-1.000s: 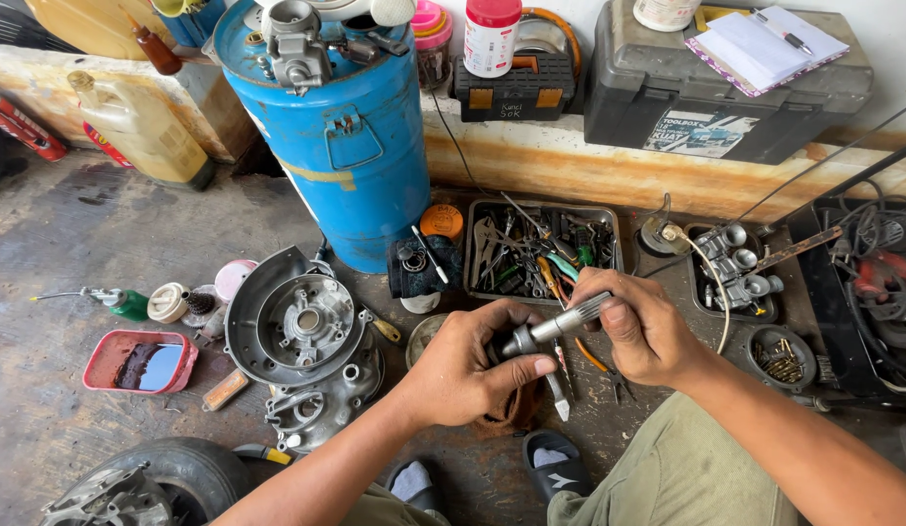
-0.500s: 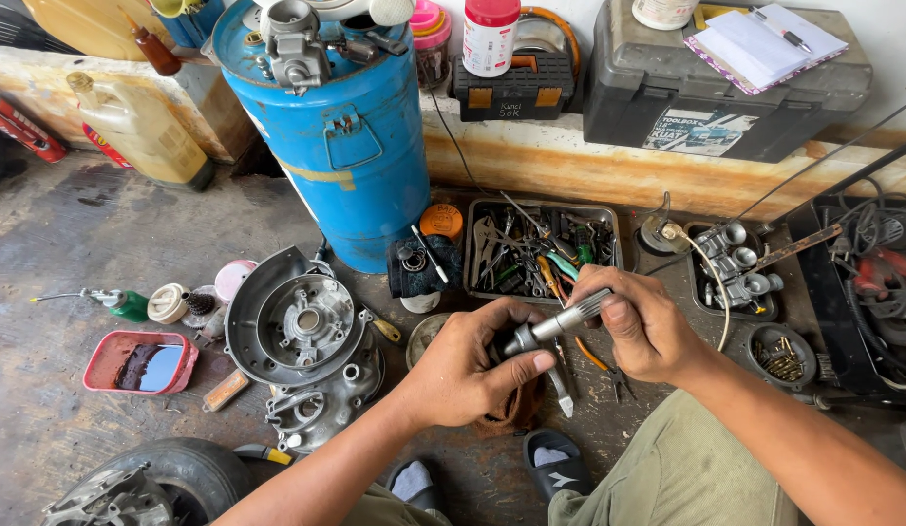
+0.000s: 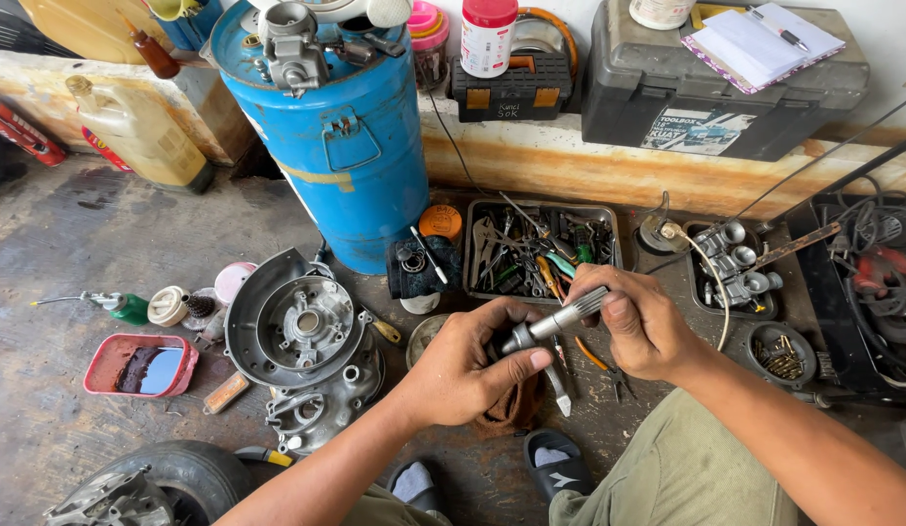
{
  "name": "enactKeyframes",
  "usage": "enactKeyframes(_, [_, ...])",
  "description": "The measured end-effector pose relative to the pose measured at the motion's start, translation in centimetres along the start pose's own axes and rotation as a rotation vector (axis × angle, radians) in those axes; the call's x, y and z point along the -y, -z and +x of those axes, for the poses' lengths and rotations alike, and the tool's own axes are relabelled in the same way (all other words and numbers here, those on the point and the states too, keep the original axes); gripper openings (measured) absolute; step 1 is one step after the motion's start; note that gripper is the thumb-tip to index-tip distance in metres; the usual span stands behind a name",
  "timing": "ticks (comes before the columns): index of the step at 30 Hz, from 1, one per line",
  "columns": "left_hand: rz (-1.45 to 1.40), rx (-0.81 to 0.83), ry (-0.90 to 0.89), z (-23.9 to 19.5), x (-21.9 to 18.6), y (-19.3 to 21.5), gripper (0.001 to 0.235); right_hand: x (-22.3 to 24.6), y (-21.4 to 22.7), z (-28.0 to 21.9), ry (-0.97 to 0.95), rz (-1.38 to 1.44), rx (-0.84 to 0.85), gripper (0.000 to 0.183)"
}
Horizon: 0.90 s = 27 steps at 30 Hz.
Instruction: Disassembling and inspecting motorcycle engine components including gears and bearings
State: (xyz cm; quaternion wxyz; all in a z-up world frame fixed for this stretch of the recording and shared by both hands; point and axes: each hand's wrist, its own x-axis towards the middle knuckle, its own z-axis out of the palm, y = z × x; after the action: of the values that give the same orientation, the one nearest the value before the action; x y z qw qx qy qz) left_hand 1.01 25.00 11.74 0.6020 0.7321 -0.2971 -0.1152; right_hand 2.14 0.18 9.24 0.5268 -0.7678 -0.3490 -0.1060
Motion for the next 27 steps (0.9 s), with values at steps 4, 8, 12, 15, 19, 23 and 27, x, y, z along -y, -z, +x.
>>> enactKeyframes(4, [0.010,-0.007,-0.014,0.0,0.3,0.0,0.028,-0.1,0.1,0.0,-0.015,0.027,0.005,0.053])
enactKeyframes(8, [0.093,-0.018,-0.031,0.1,0.3,0.0,0.029,-0.4,0.3,0.3,0.010,-0.022,-0.026,0.060])
enactKeyframes(12, [0.166,-0.058,-0.044,0.1,0.6,-0.7,0.033,-1.3,0.4,0.0,0.018,0.016,-0.009,0.036])
enactKeyframes(15, [0.150,-0.108,-0.009,0.1,0.8,-1.2,0.033,0.6,0.3,0.5,-0.062,-0.129,-0.025,0.021])
enactKeyframes(19, [0.105,-0.087,0.019,0.3,0.9,-1.7,0.029,0.8,0.3,0.4,-0.124,-0.130,-0.007,0.025])
enactKeyframes(23, [0.102,-0.058,0.072,0.7,0.8,-1.8,0.026,1.1,0.4,0.7,-0.093,-0.121,0.047,0.023])
enactKeyframes(27, [0.059,-0.105,0.003,0.9,3.2,-1.9,0.029,1.1,0.0,1.4,0.058,0.074,0.061,0.026])
